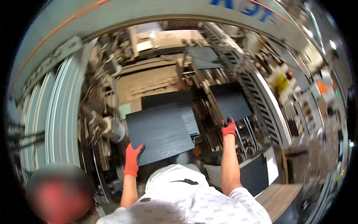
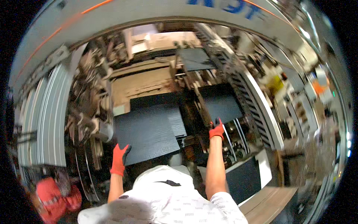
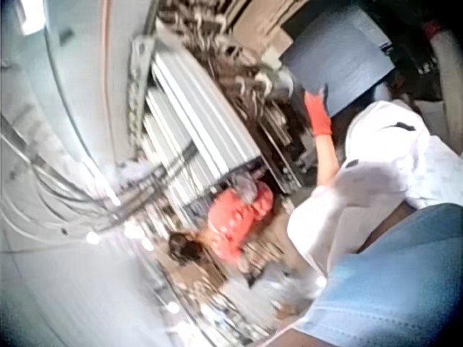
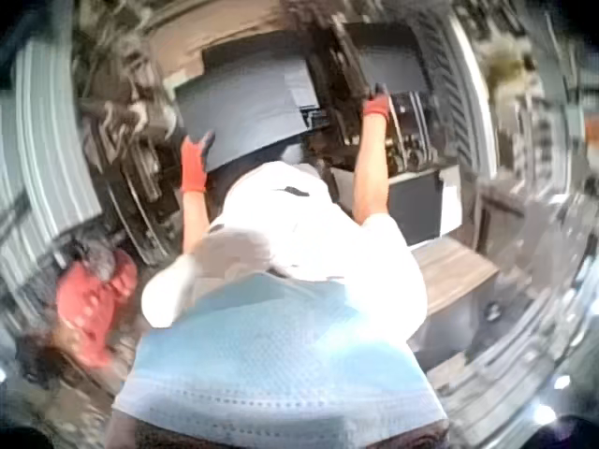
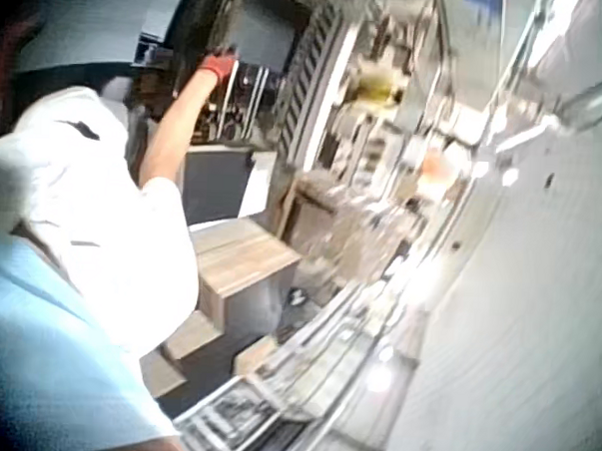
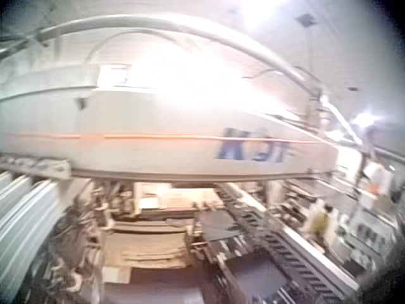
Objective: The person repeatedly picks up dark rectangular panels from a machine output area and stacks them into a cardboard box. The person wears red gloves and handles the panels one at a time, aligning them before placing them into the box.
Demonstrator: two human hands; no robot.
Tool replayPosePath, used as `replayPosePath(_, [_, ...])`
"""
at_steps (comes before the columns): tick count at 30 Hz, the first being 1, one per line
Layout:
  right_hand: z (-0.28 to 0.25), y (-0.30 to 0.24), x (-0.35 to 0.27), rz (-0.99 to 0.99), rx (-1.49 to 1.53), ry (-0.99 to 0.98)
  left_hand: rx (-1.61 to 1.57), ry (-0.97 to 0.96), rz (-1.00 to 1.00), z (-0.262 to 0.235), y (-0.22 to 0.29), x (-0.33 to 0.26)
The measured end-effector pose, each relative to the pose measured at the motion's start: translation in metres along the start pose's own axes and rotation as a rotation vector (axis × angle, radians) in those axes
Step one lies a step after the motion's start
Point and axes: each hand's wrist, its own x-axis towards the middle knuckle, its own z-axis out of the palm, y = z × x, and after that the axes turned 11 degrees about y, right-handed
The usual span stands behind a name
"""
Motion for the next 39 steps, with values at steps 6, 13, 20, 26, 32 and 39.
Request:
replayPosePath(6, [-0.027, -0.053, -0.051, -0.086, -0.065, -0.075, -0.230, -0.124, -0.137, 0.051, 0.012, -0.004])
replayPosePath(13, [-0.067, -0.099, -0.128, -0.147, 0.158, -0.206, -0.120, -0.132, -0.057, 0.138, 0.031, -0.001])
replayPosePath(20, [-0.257, -0.098, -0.247, -0.568, -0.042, -0.059, -0.235, -0.351, -0.004, 0.228, 0.006, 0.008])
replayPosePath(26, [-0.414, -0.097, -0.307, -0.759, -0.201, 0.309, -0.291, -0.369, -0.041, 0.359, -0.019, -0.009])
replayPosePath(32, [-0.471, -0.078, -0.315, -0.786, -0.097, 0.508, -0.088, -0.101, 0.027, 0.472, -0.078, -0.021])
replayPosePath(39, [-0.486, -0.050, -0.339, -1.202, -0.688, 0.723, -0.034, 0.018, 0.043, 0.529, -0.108, -0.020])
